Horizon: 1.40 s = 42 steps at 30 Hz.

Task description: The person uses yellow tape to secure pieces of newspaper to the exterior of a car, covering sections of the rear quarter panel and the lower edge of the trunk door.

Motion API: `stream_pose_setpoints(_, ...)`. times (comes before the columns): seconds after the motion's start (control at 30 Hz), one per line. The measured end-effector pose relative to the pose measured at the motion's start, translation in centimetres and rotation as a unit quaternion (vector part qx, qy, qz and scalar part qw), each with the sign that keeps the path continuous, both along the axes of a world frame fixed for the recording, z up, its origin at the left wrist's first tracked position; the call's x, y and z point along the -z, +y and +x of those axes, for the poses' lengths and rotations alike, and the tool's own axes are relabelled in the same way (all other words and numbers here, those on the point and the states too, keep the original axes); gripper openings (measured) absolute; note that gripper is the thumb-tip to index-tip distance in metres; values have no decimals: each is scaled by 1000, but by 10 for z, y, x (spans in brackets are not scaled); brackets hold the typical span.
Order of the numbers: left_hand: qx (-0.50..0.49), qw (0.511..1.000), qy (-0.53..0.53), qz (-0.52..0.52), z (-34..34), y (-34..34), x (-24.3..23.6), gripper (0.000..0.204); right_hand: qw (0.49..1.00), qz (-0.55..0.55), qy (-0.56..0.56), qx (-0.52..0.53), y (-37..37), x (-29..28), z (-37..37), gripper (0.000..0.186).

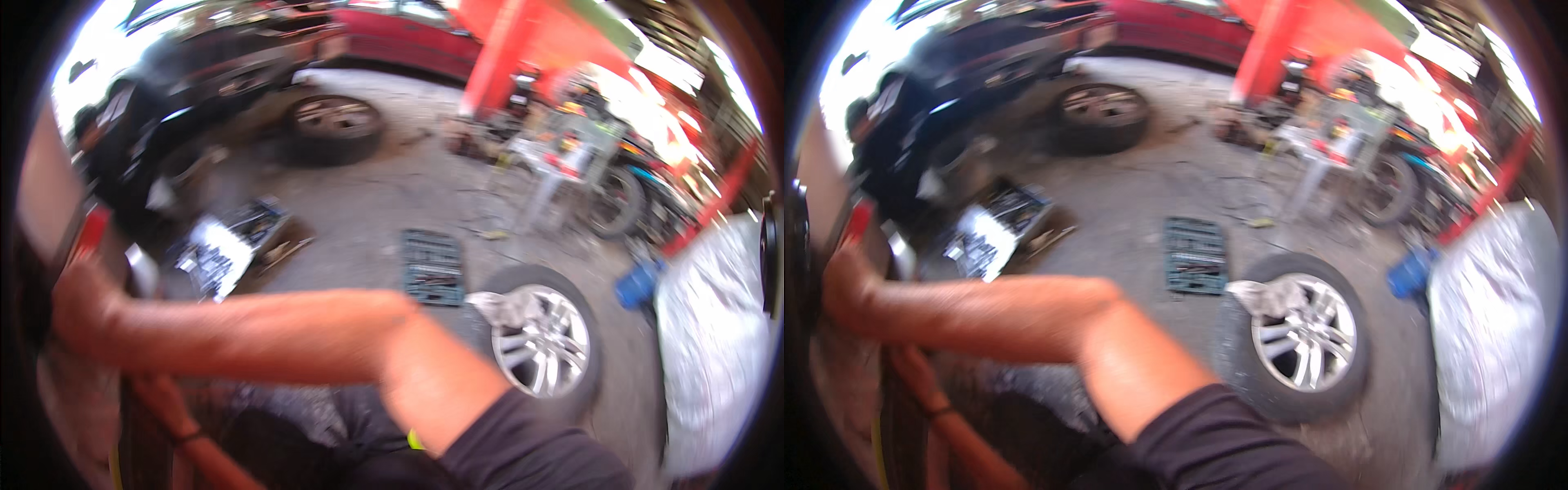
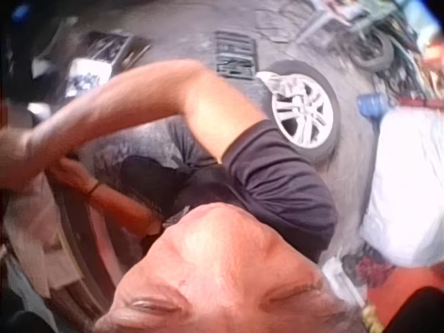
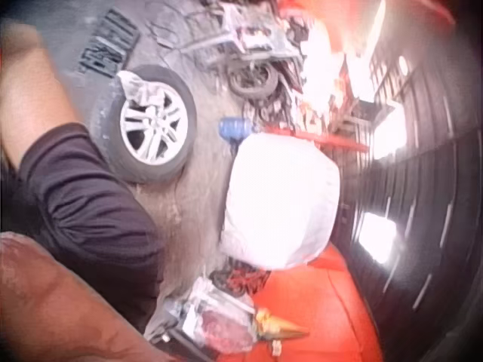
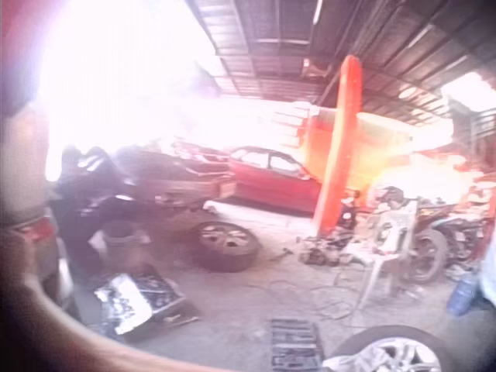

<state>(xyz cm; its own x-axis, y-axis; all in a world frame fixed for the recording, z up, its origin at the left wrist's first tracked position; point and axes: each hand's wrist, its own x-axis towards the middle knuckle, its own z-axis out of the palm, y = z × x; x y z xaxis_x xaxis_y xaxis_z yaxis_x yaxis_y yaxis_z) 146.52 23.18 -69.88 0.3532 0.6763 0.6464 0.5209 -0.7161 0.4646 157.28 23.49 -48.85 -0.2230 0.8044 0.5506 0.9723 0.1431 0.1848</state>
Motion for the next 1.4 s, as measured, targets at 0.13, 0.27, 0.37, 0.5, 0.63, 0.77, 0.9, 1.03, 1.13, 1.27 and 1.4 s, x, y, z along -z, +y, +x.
stream_pose_setpoints(0.13, 49, 998, -40, -11, 58, -52, -53, 25, 993, -20, 55, -106, -42, -5, 87, 11)
stream_pose_setpoints(0.27, 87, 967, -230, -64, 82, -60, -91, 56, 997, -5, -12, -76, -59, -48, 109, 13)
stream_pose_setpoints(0.37, 83, 957, -265, -82, 52, -61, -92, 57, 991, 40, -16, -128, -53, -52, 77, 9)
stream_pose_setpoints(0.5, 89, 951, -272, -114, 46, -68, -92, 60, 989, 53, -73, -116, -58, -65, 66, 12)
stream_pose_setpoints(0.63, 76, 972, -208, -77, 57, -74, -99, 65, 972, 87, -120, -185, -56, -75, 77, 11)
stream_pose_setpoints(0.77, 38, 978, -200, 41, 66, -74, -100, 67, 961, 26, -190, -197, -46, -88, 62, 9)
stream_pose_setpoints(0.9, 50, 980, -193, -12, 62, -74, -98, 70, 963, 7, -196, -187, -42, -91, 61, 7)
stream_pose_setpoints(1.03, 43, 980, -192, -19, 61, -73, -94, 69, 956, 7, -232, -179, -35, -91, 69, 16)
stream_pose_setpoints(1.13, 44, 980, -193, -34, 65, -76, -98, 65, 929, 126, -186, -295, -34, -98, 89, 24)
stream_pose_setpoints(1.27, -26, 974, -200, 102, 86, -79, -92, 52, 953, 129, -76, -264, -88, -86, 116, 38)
stream_pose_setpoints(1.4, -100, 966, -220, 93, 104, -76, -111, 32, 935, -103, 91, -326, -187, 3, 167, 20)
